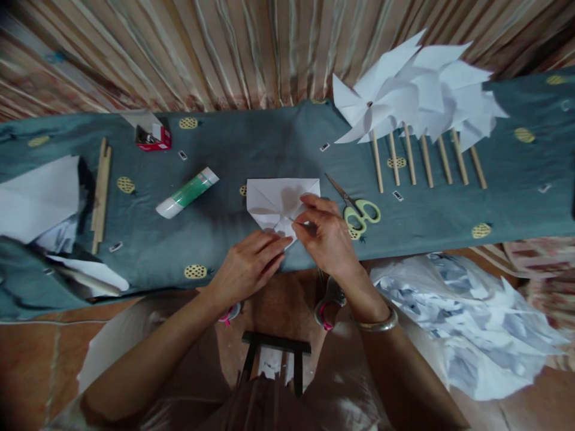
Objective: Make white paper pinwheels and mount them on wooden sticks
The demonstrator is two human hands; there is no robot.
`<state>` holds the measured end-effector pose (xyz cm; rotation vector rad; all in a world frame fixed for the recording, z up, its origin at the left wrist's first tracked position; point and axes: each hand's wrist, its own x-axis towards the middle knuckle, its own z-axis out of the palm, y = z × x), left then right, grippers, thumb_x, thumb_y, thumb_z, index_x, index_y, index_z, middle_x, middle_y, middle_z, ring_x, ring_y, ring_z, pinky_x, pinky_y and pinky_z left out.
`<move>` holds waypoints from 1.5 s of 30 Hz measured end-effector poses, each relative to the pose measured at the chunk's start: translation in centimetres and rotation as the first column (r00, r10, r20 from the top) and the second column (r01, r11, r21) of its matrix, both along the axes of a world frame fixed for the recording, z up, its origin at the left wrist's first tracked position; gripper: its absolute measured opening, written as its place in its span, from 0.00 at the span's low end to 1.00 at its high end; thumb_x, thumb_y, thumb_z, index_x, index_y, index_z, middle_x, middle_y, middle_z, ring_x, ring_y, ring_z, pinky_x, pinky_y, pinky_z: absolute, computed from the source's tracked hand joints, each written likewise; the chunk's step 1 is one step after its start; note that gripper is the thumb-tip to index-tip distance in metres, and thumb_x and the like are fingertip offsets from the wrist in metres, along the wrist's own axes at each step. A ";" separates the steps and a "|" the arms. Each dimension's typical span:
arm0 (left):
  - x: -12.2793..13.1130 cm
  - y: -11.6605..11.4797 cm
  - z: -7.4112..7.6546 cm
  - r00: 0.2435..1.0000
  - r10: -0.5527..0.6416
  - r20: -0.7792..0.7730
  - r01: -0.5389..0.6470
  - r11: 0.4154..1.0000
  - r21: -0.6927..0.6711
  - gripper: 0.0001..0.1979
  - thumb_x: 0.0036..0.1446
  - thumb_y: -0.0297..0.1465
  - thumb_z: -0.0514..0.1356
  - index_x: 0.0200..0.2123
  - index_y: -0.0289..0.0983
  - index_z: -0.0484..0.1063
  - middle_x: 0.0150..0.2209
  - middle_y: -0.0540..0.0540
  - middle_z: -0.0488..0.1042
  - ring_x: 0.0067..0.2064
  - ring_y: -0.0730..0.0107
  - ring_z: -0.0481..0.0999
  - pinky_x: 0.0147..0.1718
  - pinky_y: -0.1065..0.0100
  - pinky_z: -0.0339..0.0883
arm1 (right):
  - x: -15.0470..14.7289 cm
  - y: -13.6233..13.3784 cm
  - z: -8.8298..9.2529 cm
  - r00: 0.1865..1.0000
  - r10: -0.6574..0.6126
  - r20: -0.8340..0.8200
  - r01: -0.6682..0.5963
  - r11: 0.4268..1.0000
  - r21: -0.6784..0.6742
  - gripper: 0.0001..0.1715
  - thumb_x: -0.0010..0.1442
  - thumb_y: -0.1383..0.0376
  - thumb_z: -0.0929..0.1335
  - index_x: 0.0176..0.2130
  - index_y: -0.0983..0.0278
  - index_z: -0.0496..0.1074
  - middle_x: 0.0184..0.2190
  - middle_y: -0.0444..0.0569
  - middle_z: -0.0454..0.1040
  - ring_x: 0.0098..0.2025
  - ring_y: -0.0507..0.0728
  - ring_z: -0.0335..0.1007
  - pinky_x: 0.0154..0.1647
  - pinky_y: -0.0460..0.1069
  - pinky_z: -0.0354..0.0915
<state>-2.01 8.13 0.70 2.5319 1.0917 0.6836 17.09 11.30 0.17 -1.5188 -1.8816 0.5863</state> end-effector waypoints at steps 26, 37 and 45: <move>0.2 0.2 -0.5 0.999 0.003 0.053 -0.004 1.000 0.016 0.10 0.64 0.26 0.54 0.47 0.31 0.71 0.41 0.41 0.77 0.44 0.62 0.75 0.42 0.60 0.76 | -0.3 0.0 -0.3 0.999 -0.009 0.053 0.006 0.999 0.041 0.05 0.58 0.62 0.70 0.32 0.61 0.75 0.52 0.52 0.75 0.54 0.64 0.69 0.56 0.62 0.65; 0.1 0.2 -0.5 0.999 0.008 0.038 -0.008 1.000 -0.007 0.11 0.64 0.26 0.54 0.47 0.31 0.72 0.41 0.41 0.76 0.44 0.62 0.75 0.41 0.60 0.76 | -0.5 -0.4 -0.6 0.992 0.079 0.098 -0.091 0.987 0.135 0.12 0.64 0.62 0.65 0.45 0.57 0.76 0.58 0.50 0.68 0.58 0.63 0.64 0.58 0.61 0.65; 0.2 0.2 -0.6 0.999 0.009 0.031 -0.008 0.999 -0.040 0.11 0.64 0.26 0.53 0.47 0.33 0.71 0.42 0.41 0.76 0.44 0.63 0.75 0.42 0.60 0.76 | -1.0 -0.8 -0.6 0.977 0.126 0.173 -0.157 0.971 0.181 0.15 0.65 0.65 0.63 0.47 0.53 0.76 0.61 0.45 0.65 0.61 0.66 0.60 0.60 0.64 0.62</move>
